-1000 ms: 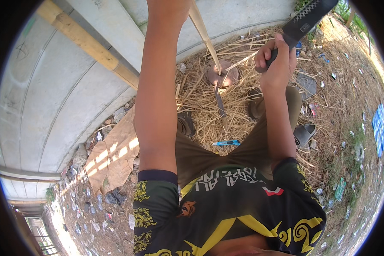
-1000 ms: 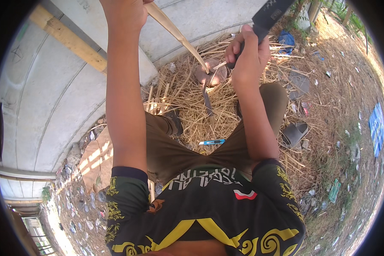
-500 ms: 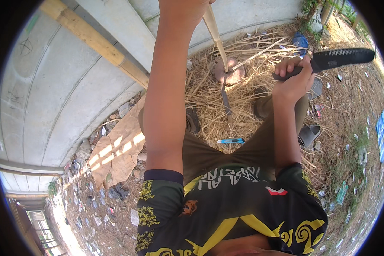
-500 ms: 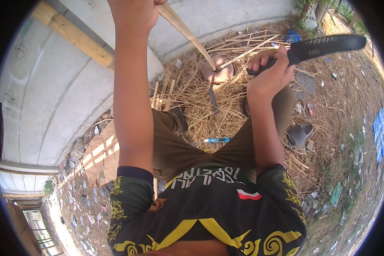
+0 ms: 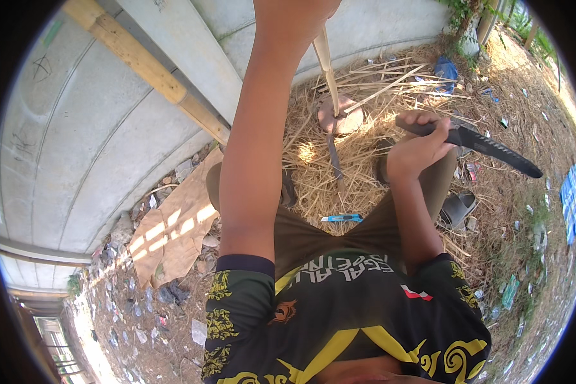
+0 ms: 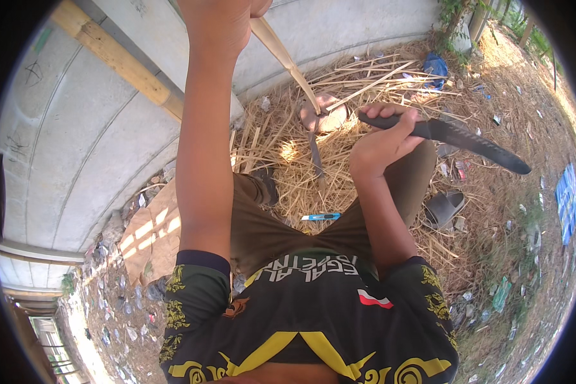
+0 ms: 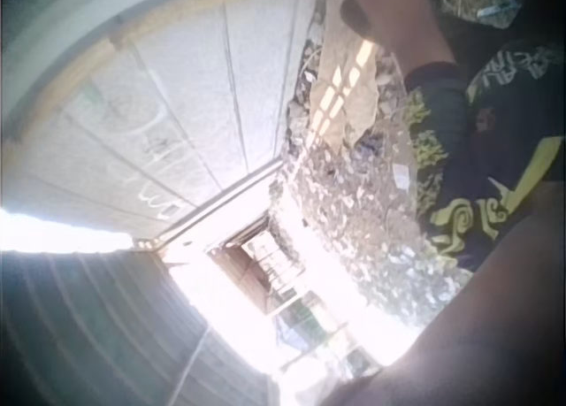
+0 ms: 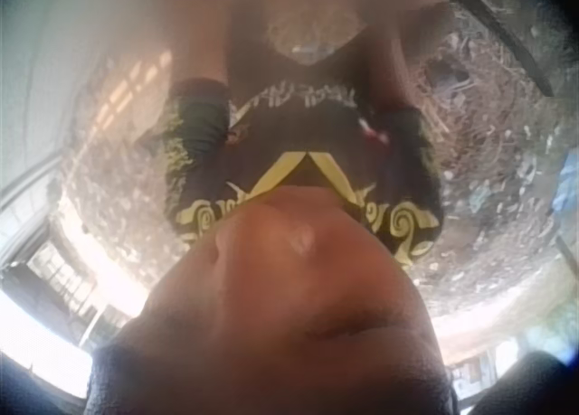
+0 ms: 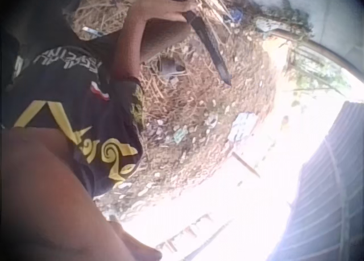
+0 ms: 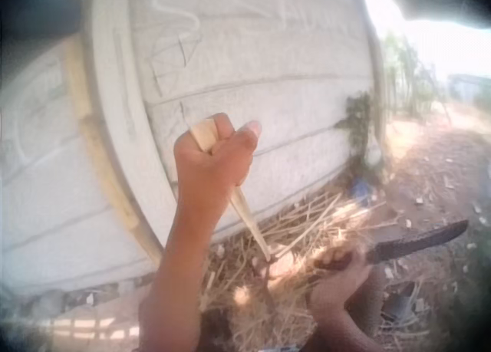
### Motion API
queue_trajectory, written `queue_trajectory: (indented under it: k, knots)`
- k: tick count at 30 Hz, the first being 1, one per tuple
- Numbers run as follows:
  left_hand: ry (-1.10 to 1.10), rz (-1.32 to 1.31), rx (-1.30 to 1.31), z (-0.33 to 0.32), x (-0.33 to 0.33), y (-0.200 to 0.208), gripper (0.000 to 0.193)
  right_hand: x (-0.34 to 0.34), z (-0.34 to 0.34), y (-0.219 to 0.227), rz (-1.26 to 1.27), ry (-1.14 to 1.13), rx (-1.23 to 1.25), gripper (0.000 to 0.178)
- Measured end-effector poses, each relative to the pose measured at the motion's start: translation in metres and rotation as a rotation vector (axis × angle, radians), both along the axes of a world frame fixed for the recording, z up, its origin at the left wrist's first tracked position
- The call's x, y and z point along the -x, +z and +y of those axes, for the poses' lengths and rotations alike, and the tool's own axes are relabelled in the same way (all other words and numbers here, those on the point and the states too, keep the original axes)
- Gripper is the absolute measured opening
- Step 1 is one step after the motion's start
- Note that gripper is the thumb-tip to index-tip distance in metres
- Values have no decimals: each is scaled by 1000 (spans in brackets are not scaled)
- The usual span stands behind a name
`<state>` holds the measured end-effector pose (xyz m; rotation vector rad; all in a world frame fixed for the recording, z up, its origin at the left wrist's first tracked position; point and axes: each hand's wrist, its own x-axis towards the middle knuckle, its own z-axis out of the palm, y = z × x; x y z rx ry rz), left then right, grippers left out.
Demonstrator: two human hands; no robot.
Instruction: The person sits on the ground and uses a knife to shave and smooth thin bamboo strips. They hold the strips against their leg and scrape the blade along the surface to remove rough edges and create a uniform shape.
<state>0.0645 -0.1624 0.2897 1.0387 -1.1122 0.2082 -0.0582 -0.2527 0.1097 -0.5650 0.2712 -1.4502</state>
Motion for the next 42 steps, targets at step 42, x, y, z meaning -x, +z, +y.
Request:
queue_trajectory:
  k: [42]
  knots:
    - [10,73,69,11,-11,-8,62,1,54,-35,713,1292,-200,29]
